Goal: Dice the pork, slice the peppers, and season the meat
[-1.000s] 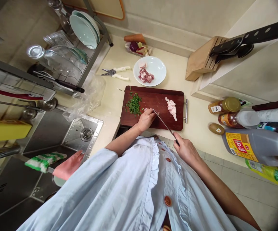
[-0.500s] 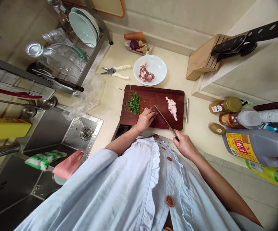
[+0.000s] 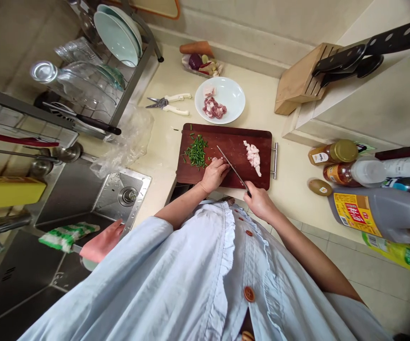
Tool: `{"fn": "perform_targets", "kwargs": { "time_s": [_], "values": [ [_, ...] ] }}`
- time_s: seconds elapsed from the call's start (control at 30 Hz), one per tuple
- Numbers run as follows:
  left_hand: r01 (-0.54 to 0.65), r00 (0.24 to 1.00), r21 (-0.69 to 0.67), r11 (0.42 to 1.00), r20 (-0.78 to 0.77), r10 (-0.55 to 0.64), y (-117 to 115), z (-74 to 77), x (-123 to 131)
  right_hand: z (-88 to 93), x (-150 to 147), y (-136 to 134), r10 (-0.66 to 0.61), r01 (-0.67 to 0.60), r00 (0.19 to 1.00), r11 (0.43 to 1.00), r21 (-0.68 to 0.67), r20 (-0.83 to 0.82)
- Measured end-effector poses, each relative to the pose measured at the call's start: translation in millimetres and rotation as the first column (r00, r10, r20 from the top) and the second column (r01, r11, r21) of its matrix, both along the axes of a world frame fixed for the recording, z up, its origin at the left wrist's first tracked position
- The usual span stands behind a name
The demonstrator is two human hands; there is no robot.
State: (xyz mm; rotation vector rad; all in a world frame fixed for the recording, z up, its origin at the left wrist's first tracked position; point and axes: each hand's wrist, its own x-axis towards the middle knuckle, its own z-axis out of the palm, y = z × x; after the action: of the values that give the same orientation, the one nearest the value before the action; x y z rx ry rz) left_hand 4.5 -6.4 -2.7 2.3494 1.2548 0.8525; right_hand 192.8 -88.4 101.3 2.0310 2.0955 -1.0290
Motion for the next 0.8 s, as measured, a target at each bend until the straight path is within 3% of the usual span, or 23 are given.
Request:
{"fn": "perform_targets", "kwargs": {
  "time_s": [0.1,0.37,0.5,0.63,0.8],
  "values": [
    [0.002,1.0,0.003,1.0,0.018,-0.002,-0.3,-1.0,-0.1,-8.1,-5.6,6.4,0.009,-0.009,1.0,0.999,0.033,0.012],
    [-0.048,0.988,0.021,0.999,0.149,0.044,-4.9,-2.6,-0.8,4.4,28.5,-37.0,-0.085,0.088,0.993,0.996,0.029,-0.087],
    [-0.066,0.986,0.021,0.998,0.157,0.062,-5.2,-1.2,-1.1,12.0,19.6,-34.6,-0.079,0.085,0.993,0.994,0.074,-0.084],
    [-0.073,0.989,0.023,0.997,0.128,0.069,-4.4,-0.2,0.0,19.0,22.6,-37.9,-0.057,0.056,0.994,0.998,-0.007,-0.088],
    [-0.062,0.995,0.051,0.997,0.079,0.058,-2.6,1.8,1.0,12.4,13.3,-19.2,-0.062,0.056,0.993,0.997,-0.058,-0.098]
  ]
}}
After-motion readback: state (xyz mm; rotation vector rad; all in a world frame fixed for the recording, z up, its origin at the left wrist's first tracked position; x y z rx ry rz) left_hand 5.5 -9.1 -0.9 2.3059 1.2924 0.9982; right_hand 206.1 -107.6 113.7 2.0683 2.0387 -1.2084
